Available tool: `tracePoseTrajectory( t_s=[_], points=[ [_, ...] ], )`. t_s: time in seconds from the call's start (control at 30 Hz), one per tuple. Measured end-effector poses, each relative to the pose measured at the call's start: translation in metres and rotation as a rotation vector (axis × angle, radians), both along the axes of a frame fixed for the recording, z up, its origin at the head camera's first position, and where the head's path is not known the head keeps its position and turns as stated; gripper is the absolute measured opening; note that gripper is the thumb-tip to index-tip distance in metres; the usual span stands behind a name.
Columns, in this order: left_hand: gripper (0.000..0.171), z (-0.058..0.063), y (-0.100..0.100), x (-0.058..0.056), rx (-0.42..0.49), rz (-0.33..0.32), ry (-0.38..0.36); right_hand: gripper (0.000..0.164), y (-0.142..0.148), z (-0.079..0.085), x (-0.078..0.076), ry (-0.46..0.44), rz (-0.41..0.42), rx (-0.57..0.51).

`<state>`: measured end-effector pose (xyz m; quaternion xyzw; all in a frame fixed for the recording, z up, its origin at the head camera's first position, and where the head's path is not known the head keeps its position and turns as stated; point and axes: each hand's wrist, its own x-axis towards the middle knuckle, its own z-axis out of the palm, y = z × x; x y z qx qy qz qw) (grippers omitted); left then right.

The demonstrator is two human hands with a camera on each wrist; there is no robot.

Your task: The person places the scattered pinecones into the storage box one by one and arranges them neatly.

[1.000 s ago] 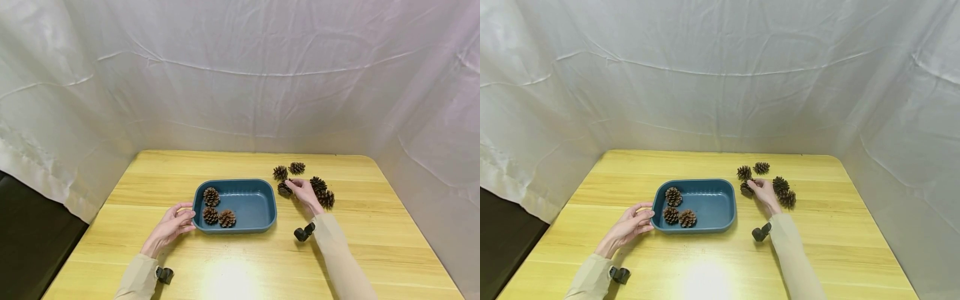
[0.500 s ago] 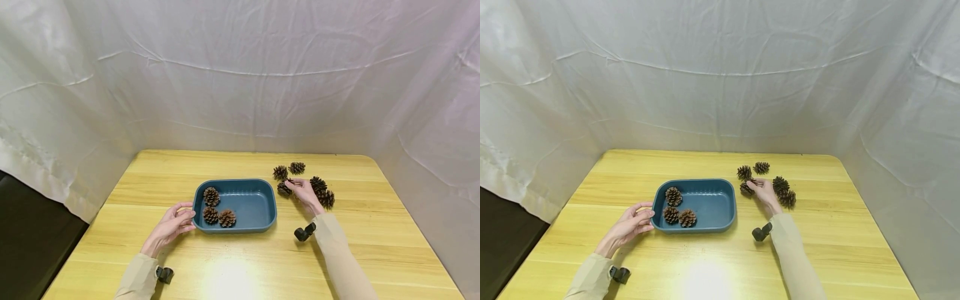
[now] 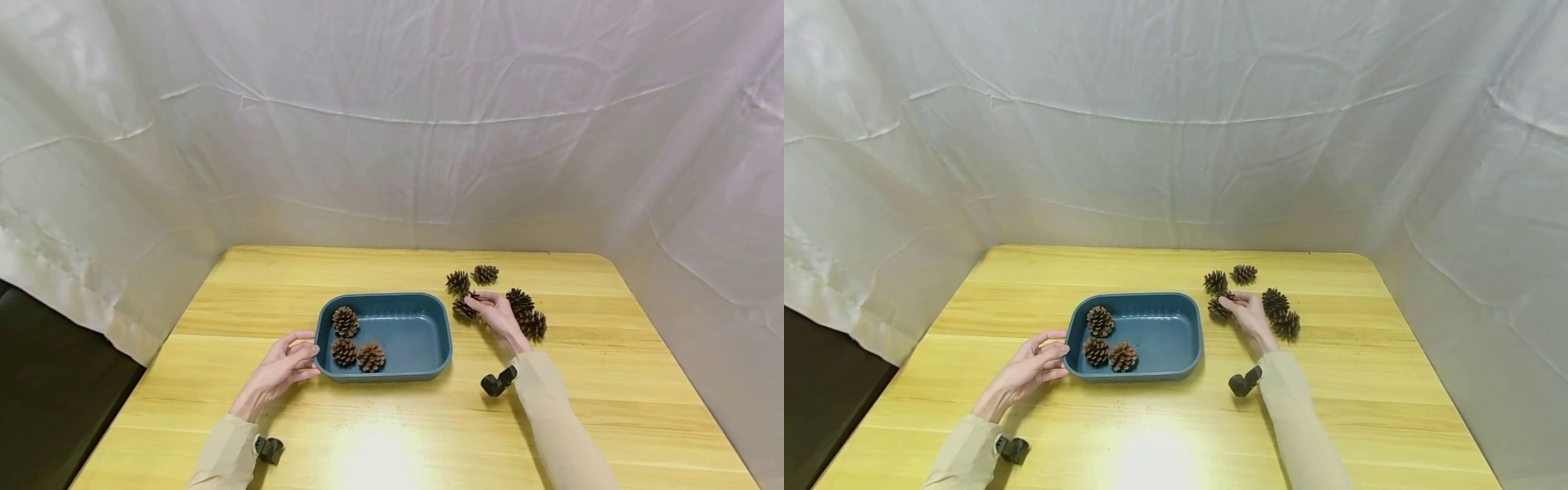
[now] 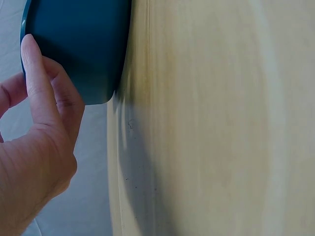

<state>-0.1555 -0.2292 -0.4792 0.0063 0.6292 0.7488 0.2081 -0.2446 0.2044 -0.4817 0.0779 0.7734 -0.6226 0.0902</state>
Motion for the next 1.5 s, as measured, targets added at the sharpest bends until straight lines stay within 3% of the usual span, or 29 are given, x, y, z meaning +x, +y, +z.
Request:
tracePoseTrajectory(
  t_s=[0.23,0.97,1.5],
  points=[
    [0.033,-0.001,0.000,0.000,0.005,0.000,-0.001,0.065,-0.001,0.001,0.001,-0.013,-0.024,-0.067],
    [0.033,-0.001,0.000,0.000,0.000,0.001,-0.001,0.065,0.003,0.009,0.007,0.040,-0.020,-0.061],
    [0.032,0.000,0.000,0.000,0.007,-0.003,0.002,0.063,0.007,0.021,0.012,0.134,0.035,0.078]
  ],
)
